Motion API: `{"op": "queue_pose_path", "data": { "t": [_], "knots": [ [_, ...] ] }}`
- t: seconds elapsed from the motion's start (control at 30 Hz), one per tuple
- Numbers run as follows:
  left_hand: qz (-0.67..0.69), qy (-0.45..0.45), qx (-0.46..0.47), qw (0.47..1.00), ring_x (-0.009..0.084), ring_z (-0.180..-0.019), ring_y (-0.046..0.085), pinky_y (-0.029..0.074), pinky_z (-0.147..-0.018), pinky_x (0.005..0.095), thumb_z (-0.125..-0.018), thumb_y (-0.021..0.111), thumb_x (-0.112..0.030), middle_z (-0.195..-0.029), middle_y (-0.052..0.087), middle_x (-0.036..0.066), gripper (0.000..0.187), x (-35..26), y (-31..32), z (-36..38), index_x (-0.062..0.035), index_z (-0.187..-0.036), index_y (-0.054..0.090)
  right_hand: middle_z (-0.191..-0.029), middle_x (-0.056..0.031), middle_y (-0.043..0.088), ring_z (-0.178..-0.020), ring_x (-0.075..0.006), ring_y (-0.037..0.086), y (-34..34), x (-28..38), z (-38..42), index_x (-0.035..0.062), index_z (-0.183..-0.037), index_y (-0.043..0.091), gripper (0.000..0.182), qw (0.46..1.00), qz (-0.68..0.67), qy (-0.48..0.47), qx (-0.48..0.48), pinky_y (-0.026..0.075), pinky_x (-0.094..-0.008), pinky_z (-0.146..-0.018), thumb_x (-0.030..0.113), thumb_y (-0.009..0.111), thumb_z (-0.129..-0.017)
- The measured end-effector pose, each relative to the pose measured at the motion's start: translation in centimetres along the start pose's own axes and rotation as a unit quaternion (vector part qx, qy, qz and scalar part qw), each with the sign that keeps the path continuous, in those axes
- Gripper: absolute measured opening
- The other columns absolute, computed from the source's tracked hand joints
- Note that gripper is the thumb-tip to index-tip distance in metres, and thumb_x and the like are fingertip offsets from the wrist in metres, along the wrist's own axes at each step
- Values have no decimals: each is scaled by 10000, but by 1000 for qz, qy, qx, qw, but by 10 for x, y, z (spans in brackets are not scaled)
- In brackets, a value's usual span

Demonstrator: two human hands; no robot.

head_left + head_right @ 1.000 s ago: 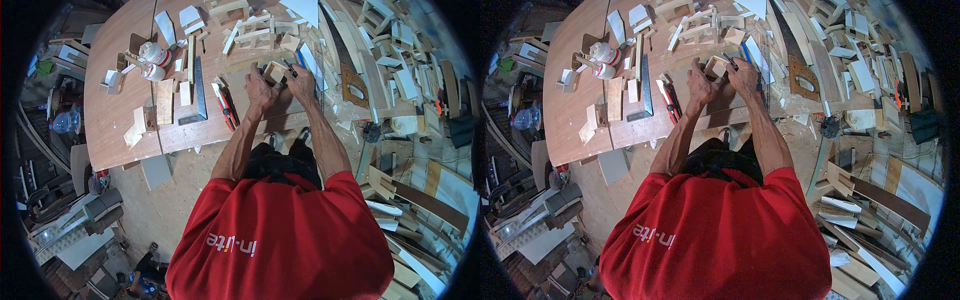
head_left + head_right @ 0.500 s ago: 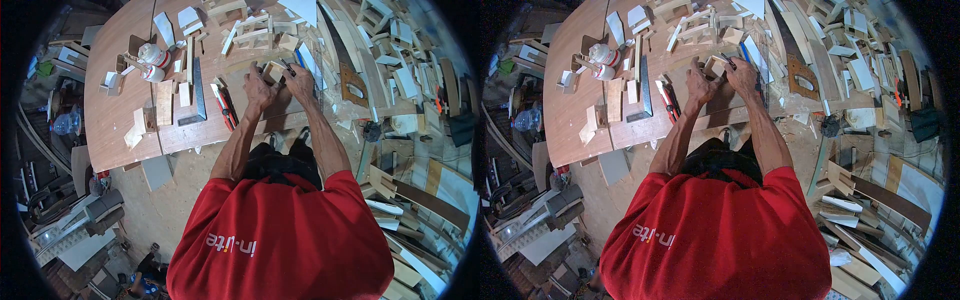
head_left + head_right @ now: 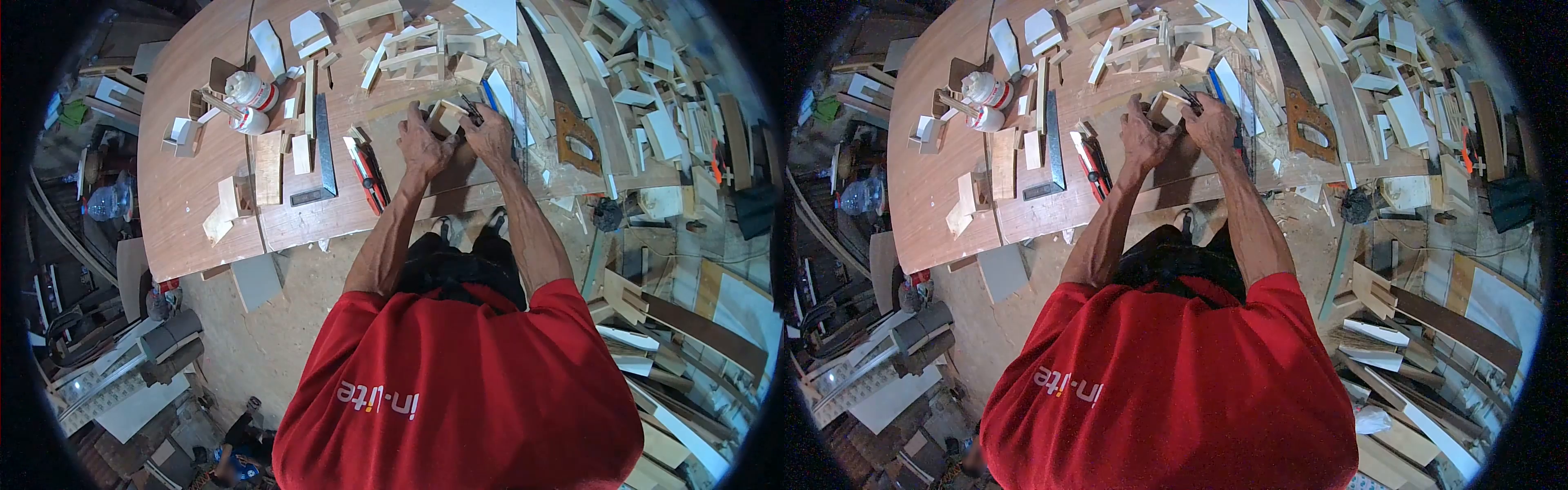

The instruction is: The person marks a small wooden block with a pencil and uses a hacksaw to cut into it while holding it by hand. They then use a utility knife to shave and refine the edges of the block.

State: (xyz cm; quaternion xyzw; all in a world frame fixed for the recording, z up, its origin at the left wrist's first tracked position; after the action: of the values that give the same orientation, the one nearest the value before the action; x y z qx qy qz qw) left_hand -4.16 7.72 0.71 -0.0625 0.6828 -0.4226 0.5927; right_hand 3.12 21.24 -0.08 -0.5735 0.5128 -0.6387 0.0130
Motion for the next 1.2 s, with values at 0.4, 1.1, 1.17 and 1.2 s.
{"op": "queue_pose_path", "data": {
  "t": [0.4, 1.1, 1.17, 1.2],
  "knots": [
    [-27, 2, -1, 1000, 397, -1117, 473, 397, -962, 487, -620, 830, -257, -1203, 531, 224, 942, 1, 1, 0, 42, -1346, 310, -834, -180, 646, -807, -365, 632, 5, -13, 4, 3, -935, 627, 354, 997, -71, -8, -33, 496, -431, -735, 286, 730, -750],
    [117, 54, 3, 992, 369, -1002, 574, 456, -883, 441, -710, 731, -222, -1065, 588, 239, 734, 14, -5, -25, 81, -1285, 391, -803, -110, 617, -742, -206, 579, -19, -9, 19, 4, -991, 651, 291, 970, -182, 157, -34, 461, -331, -714, 260, 545, -900],
    [116, 45, 8, 992, 371, -1002, 571, 456, -882, 445, -710, 719, -209, -1076, 586, 236, 727, 14, -5, -23, 75, -1291, 387, -837, -151, 654, -741, -235, 621, -14, -15, 16, 9, -971, 648, 244, 981, -162, 98, -53, 485, -353, -704, 224, 581, -877],
    [115, 36, 13, 993, 373, -1003, 567, 455, -881, 450, -710, 707, -196, -1086, 583, 233, 720, 17, -3, -23, 68, -1296, 382, -844, -161, 656, -749, -249, 626, -14, -10, 14, 8, -959, 648, 239, 982, -156, 103, -29, 486, -364, -703, 223, 591, -870]
  ]
}}
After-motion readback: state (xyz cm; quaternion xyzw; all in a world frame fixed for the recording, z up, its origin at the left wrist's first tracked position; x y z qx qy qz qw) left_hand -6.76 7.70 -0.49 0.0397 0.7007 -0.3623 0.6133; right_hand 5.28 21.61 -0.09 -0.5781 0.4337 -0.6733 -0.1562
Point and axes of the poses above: each hand's wrist, its own z-axis away from the middle knuckle, its own y-axis out of the palm, x = y × z, the point moved 4 cm from there along -z, towards the middle knuckle
